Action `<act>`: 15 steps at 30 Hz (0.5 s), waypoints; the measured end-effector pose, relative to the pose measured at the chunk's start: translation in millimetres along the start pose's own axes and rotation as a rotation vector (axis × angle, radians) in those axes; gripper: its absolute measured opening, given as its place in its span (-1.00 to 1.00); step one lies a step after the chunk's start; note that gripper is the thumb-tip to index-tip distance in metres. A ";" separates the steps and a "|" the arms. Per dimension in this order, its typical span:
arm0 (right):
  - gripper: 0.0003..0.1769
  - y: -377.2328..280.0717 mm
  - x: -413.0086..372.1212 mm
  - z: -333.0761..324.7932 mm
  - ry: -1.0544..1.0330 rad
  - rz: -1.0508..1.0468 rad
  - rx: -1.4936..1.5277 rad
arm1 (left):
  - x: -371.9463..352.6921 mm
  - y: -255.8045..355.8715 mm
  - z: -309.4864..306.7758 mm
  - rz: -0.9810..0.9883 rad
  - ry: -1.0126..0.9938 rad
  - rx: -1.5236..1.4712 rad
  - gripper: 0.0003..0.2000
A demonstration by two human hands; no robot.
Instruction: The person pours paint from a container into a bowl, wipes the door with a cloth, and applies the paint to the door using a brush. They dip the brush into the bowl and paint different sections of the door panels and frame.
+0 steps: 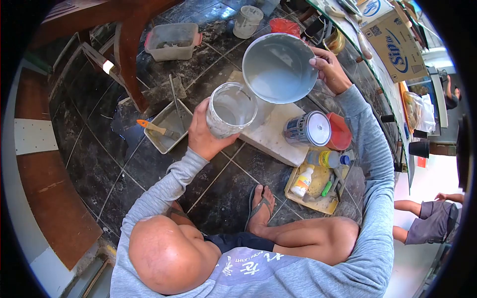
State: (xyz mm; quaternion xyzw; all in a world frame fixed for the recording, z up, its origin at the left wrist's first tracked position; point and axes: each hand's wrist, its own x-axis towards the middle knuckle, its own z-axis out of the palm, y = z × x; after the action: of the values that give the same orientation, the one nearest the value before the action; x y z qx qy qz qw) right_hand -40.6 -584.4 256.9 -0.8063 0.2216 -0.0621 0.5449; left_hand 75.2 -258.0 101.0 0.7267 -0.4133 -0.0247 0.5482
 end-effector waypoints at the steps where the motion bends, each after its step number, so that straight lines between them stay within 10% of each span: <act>1: -0.28 -5.1 -1.7 -0.8 0.016 -0.010 -0.014 | 5.1 0.1 3.3 0.005 -0.003 -0.010 -0.01; 15: -0.28 -39.7 -11.4 -7.6 0.134 -0.091 -0.207 | 27.5 2.2 38.6 -0.019 0.001 -0.060 0.01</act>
State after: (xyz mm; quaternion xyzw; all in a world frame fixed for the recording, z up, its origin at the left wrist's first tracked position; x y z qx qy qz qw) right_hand -41.9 -573.8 297.5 -0.8616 0.2258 -0.1172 0.4392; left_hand 73.1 -305.4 98.9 0.7137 -0.4051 -0.0422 0.5698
